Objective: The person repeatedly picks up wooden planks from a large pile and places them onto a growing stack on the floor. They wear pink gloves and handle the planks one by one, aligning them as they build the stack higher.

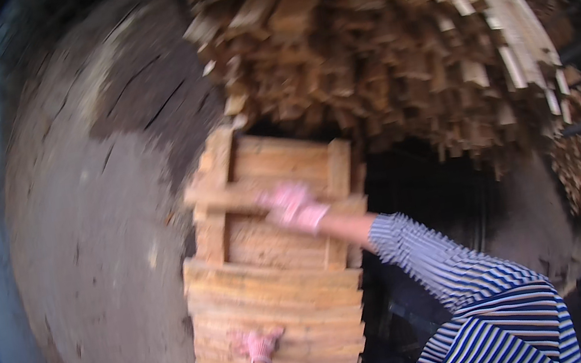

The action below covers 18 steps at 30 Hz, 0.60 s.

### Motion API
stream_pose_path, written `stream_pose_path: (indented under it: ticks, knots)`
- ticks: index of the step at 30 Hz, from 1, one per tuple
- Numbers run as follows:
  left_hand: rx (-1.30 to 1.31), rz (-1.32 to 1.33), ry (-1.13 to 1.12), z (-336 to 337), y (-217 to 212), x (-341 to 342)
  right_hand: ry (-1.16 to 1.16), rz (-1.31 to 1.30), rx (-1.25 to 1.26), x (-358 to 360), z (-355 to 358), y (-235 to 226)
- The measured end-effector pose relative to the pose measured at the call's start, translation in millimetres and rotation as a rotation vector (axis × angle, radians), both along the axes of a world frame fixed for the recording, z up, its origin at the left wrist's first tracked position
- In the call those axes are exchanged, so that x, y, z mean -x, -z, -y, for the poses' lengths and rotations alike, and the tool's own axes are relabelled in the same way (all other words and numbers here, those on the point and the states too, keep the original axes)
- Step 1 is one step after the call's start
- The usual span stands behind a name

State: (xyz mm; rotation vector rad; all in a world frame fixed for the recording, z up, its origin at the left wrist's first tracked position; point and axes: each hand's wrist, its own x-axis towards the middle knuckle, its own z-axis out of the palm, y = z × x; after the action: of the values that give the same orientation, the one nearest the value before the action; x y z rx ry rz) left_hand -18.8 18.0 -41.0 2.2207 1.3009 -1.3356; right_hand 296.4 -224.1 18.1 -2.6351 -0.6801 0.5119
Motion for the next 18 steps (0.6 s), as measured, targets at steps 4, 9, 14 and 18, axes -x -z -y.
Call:
stream_pose_path:
  ticks: [4,9,14,18]
  knots:
    - [-0.081,-0.117,-0.038,-2,7,-5,-0.224,-0.363,-0.027,91,-36,-11]
    - [-0.139,-0.178,-0.064,5,-13,-30,-0.224,-0.479,-0.021,85,-22,-14]
    - [-0.164,-0.137,0.012,25,-25,-69,0.078,-0.477,-0.074,62,81,-58]
    - [-0.197,-0.052,0.066,35,-26,-83,0.231,-0.359,0.009,75,191,-95]
